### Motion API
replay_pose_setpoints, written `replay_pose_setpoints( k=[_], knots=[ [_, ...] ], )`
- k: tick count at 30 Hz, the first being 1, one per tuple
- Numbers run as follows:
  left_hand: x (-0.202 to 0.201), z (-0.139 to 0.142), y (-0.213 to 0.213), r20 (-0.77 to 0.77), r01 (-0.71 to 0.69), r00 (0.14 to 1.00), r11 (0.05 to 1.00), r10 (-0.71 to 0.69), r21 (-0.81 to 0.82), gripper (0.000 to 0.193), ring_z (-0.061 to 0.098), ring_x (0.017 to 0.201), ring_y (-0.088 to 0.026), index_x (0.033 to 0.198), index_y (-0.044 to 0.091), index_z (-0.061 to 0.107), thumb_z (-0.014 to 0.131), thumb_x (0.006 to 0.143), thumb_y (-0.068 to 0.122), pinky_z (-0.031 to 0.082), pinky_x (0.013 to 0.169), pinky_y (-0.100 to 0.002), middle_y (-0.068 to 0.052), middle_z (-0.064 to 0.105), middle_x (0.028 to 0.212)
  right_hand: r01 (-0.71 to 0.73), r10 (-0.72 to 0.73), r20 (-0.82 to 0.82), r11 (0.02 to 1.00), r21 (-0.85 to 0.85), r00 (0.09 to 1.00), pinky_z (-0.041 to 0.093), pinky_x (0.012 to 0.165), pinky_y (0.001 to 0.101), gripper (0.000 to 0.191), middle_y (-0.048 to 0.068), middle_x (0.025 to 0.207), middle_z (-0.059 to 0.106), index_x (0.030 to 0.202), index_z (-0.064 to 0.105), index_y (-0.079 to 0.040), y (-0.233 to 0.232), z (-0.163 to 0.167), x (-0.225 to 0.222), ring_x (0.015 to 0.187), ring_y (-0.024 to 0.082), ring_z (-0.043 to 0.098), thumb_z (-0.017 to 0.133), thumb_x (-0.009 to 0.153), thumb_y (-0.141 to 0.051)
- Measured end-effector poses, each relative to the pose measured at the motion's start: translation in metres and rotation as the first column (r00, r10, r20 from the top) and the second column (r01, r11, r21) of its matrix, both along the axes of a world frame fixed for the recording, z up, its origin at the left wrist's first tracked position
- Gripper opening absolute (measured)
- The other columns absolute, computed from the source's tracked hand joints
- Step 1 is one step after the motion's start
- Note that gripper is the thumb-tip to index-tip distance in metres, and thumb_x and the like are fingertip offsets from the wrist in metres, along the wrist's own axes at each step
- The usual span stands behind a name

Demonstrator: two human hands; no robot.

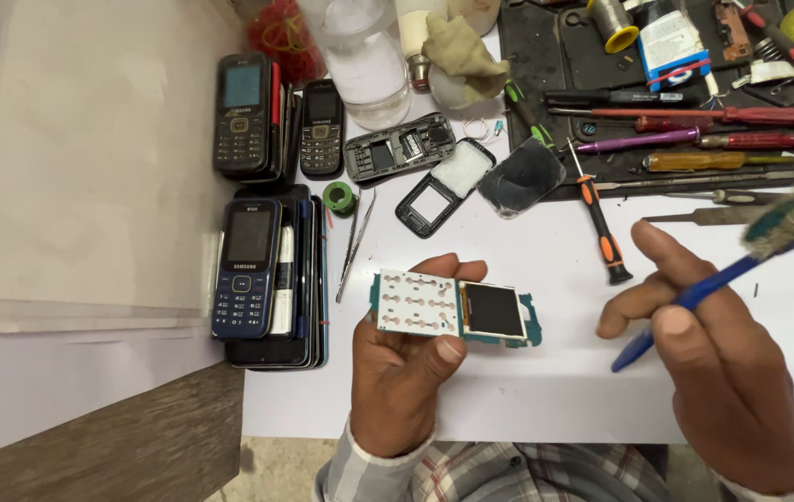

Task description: The person cleans the internal components of a disassembled feature phone, brushing the keypad board and chassis with a brush, then works on the exposed motherboard, using tweezers to pry and adjust components on the board.

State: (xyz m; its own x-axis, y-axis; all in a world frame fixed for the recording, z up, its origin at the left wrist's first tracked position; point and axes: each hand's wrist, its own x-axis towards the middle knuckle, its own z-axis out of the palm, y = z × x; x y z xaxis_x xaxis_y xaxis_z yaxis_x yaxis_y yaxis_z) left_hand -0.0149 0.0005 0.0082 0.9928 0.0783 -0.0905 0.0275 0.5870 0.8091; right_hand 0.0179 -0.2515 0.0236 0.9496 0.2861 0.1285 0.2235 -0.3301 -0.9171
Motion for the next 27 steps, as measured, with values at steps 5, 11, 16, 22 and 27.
replay_pose_setpoints(
  k=[5,11,16,22,27],
  knots=[
    [0.006,0.003,-0.002,0.027,-0.045,0.999,0.998,0.043,0.047,0.069,0.068,0.122,-0.027,0.143,-0.007,0.054,0.084,0.084,0.013,0.053,0.107,-0.042,-0.025,0.065,0.141,0.088,-0.092,-0.082,0.995,-0.051,0.992,0.049,0.070,0.0278,0.050,0.012,0.112,0.073,0.150,0.040,0.008,-0.006,-0.003,0.008,0.089,0.013,0.064,0.040,0.107,-0.018],
    [0.000,0.005,-0.003,0.040,-0.061,0.997,0.997,0.059,0.038,0.067,0.068,0.121,-0.027,0.142,-0.006,0.056,0.085,0.083,0.009,0.054,0.107,-0.042,-0.025,0.064,0.143,0.099,-0.095,0.027,0.967,-0.234,0.995,0.049,0.067,0.0264,0.051,0.008,0.099,0.058,0.155,0.056,-0.001,-0.018,-0.007,-0.004,0.077,0.013,0.055,0.051,0.106,-0.016],
    [-0.002,0.005,-0.003,0.050,-0.103,0.994,0.994,0.102,0.036,0.067,0.070,0.119,-0.028,0.139,-0.006,0.059,0.087,0.079,0.007,0.057,0.105,-0.043,-0.026,0.066,0.140,0.047,-0.029,0.071,0.961,-0.274,0.997,0.048,0.071,0.0280,0.047,0.007,0.099,0.058,0.147,0.063,-0.001,-0.012,-0.004,-0.010,0.082,0.012,0.057,0.056,0.103,-0.016],
    [-0.005,0.005,-0.002,0.085,-0.108,0.991,0.991,0.101,0.075,0.065,0.070,0.122,-0.028,0.136,-0.005,0.062,0.089,0.078,0.005,0.058,0.106,-0.044,-0.026,0.067,0.140,0.172,-0.116,0.174,0.919,-0.354,0.978,0.047,0.060,0.0272,0.032,0.008,0.090,0.060,0.117,0.066,0.000,-0.004,-0.008,-0.006,0.073,0.013,0.054,0.071,0.091,-0.017],
    [-0.007,0.002,-0.006,0.091,-0.123,0.989,0.988,0.115,0.092,0.066,0.071,0.119,-0.029,0.135,-0.005,0.063,0.091,0.075,0.005,0.059,0.102,-0.044,-0.027,0.068,0.139,0.185,-0.140,0.165,0.937,-0.297,0.976,0.044,0.055,0.0255,0.027,0.009,0.092,0.067,0.106,0.058,-0.001,0.002,-0.011,-0.004,0.065,0.011,0.050,0.075,0.086,-0.009]
  ],
)
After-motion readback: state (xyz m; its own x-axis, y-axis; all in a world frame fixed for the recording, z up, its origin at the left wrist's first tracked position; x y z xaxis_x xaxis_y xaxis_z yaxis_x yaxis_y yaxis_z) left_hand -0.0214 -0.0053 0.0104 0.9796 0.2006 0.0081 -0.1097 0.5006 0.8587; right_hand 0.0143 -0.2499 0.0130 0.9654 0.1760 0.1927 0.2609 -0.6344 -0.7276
